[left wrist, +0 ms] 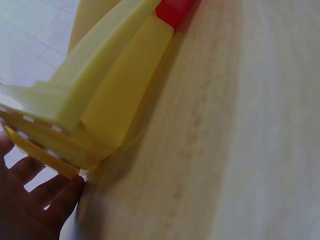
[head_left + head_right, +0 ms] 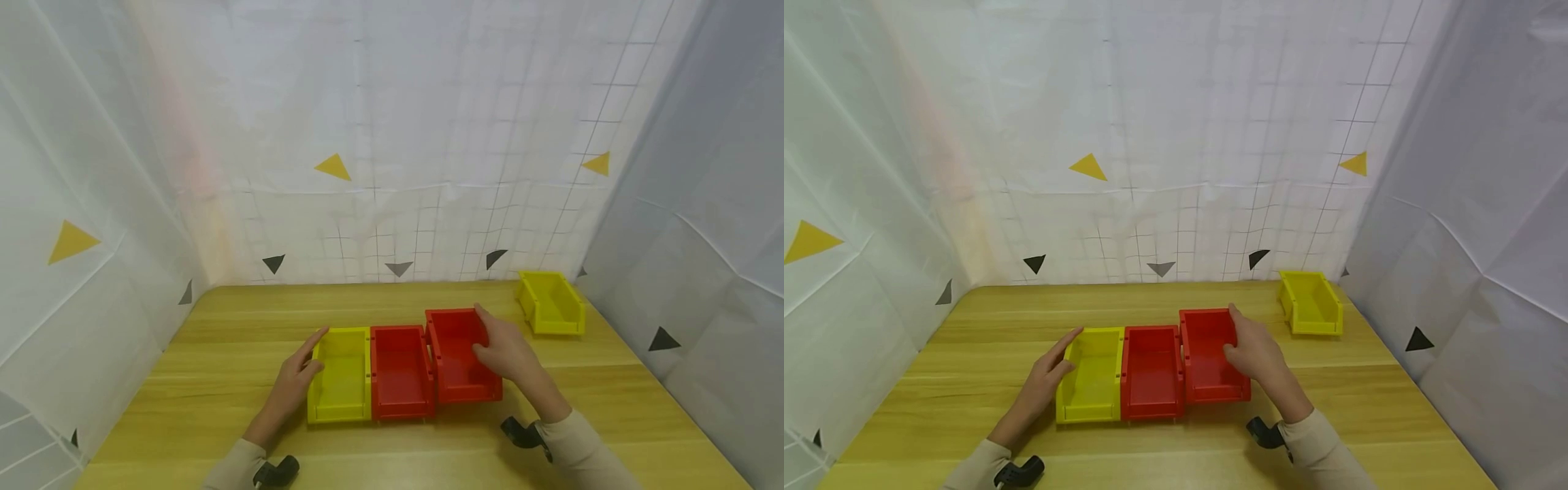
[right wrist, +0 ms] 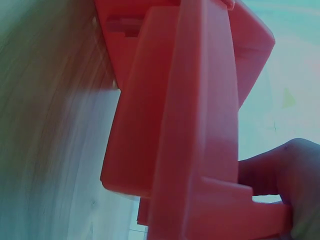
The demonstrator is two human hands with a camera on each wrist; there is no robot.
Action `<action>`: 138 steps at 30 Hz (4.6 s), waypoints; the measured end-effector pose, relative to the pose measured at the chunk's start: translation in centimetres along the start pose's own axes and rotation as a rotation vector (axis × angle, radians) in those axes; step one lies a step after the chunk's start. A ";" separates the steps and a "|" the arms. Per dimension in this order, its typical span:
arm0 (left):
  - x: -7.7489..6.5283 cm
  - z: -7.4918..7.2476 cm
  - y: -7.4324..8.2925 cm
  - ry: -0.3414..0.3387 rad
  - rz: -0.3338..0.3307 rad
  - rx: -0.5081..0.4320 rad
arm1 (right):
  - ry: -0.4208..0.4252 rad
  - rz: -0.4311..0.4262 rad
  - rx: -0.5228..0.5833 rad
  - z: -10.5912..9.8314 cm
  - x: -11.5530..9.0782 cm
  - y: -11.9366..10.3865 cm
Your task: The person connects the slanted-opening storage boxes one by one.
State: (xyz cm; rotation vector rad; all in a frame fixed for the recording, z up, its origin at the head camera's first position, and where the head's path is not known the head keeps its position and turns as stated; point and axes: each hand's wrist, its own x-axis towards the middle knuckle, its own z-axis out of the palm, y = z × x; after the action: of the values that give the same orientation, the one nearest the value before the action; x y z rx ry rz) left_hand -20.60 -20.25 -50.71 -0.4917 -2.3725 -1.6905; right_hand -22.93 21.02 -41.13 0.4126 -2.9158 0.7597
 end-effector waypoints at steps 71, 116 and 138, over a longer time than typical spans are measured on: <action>-0.1 0.2 0.2 0.007 -0.028 -0.018 | -0.038 -0.350 -0.256 2.1 0.4 -2.6; -0.2 0.2 0.1 0.008 -0.018 -0.006 | -0.031 -0.370 -0.268 3.5 0.3 -1.9; -0.1 0.2 0.1 0.013 -0.018 -0.011 | -0.063 -0.365 -0.238 3.8 0.3 -1.4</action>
State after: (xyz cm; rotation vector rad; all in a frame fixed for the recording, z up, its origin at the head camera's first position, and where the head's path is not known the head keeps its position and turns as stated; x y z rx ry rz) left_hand -20.44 -20.07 -50.76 -0.4612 -2.3676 -1.7098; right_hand -22.93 17.90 -43.73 0.9200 -2.8141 0.3506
